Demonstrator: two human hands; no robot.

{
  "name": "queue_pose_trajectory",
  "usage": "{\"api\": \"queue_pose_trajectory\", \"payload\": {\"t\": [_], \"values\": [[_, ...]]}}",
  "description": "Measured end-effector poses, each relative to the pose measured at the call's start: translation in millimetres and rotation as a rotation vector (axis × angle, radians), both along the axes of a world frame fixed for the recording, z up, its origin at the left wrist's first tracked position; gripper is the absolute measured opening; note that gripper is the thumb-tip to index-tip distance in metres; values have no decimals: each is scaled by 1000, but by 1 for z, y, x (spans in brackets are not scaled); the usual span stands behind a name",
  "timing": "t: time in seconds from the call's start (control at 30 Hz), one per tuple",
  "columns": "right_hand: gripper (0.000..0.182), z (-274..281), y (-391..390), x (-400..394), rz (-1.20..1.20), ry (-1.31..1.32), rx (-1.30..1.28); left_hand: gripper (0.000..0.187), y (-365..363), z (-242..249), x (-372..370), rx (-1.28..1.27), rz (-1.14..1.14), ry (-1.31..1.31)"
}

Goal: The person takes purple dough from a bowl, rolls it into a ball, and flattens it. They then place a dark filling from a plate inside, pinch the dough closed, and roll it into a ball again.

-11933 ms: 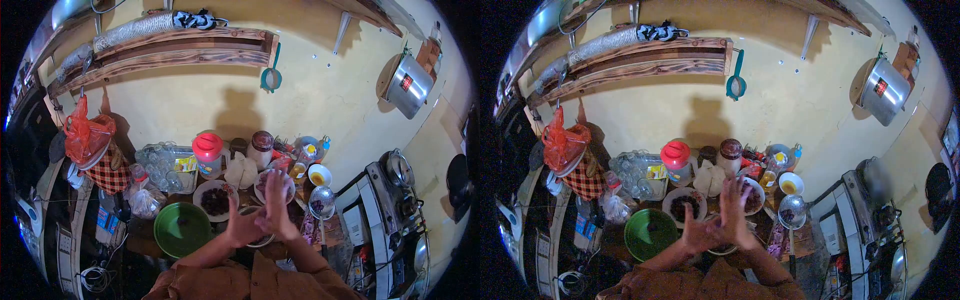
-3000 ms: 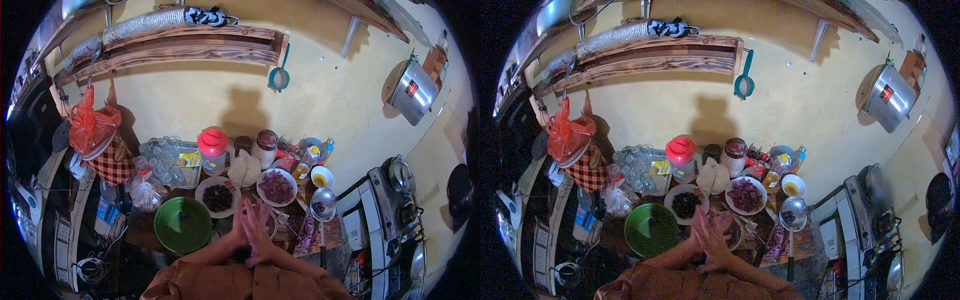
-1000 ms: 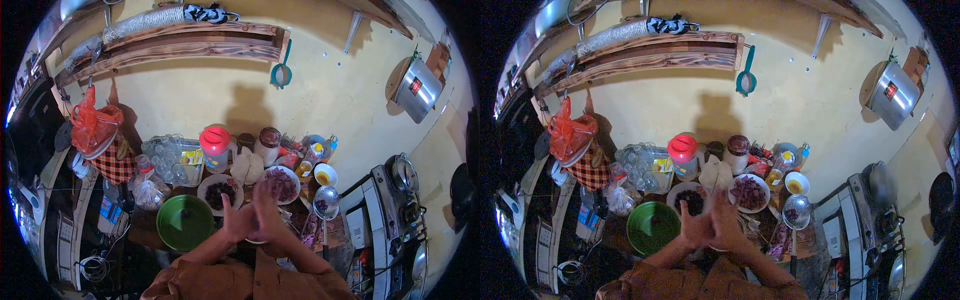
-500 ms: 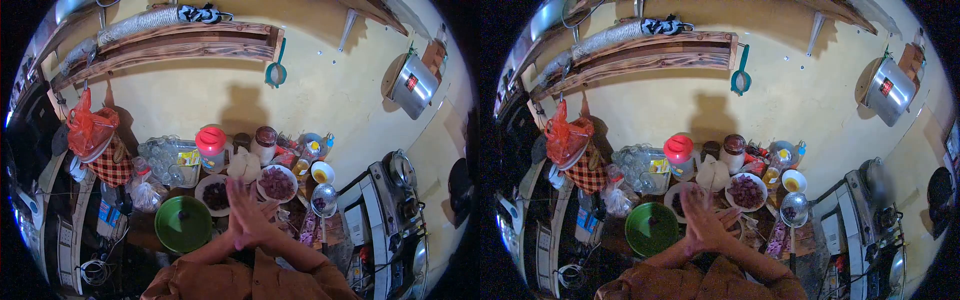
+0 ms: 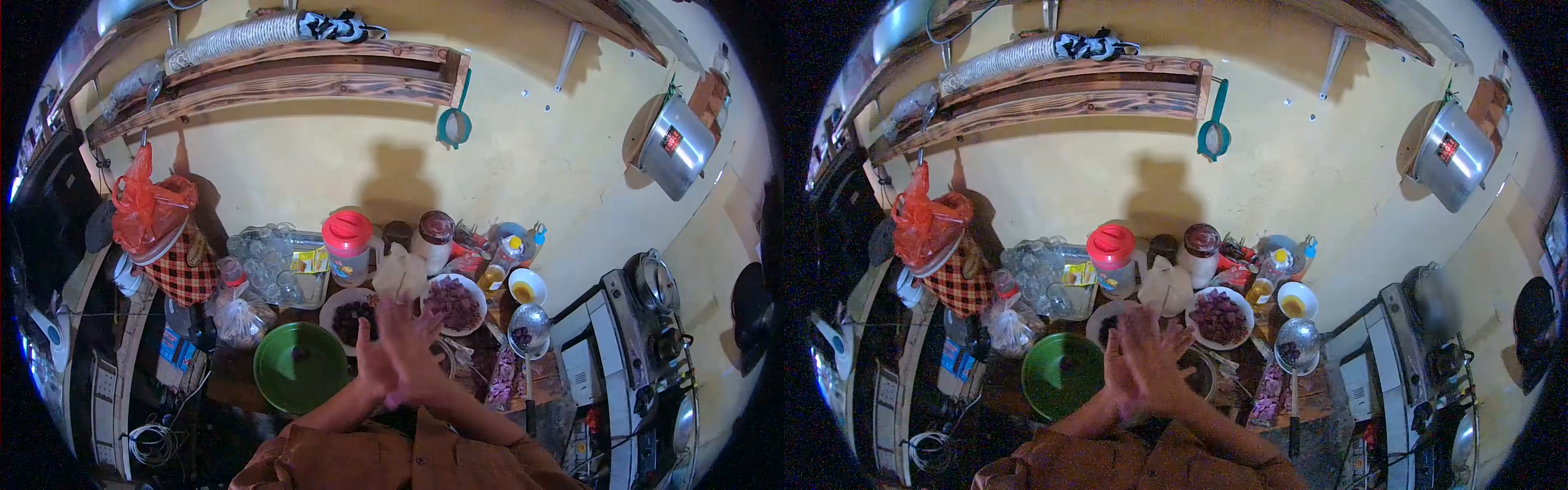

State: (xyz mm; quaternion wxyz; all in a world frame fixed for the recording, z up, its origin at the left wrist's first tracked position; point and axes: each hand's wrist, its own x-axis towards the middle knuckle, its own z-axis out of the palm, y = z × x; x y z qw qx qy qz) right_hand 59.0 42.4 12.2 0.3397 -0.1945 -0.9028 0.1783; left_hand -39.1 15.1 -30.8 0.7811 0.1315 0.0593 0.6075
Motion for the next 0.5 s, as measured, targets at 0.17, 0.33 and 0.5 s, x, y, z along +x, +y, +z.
{"api": "queue_pose_trajectory", "payload": {"t": [0.17,0.33,0.5], "values": [[130,6,18,17,-104,-180,5,111,-4,-13,-8,88,-371,-580],[131,8,-22,3,149,-96,-53,114,9,-62,23,172,-417,-717],[134,15,13,23,-151,-300,140,114,-11,7,6,153,-358,-709]]}}
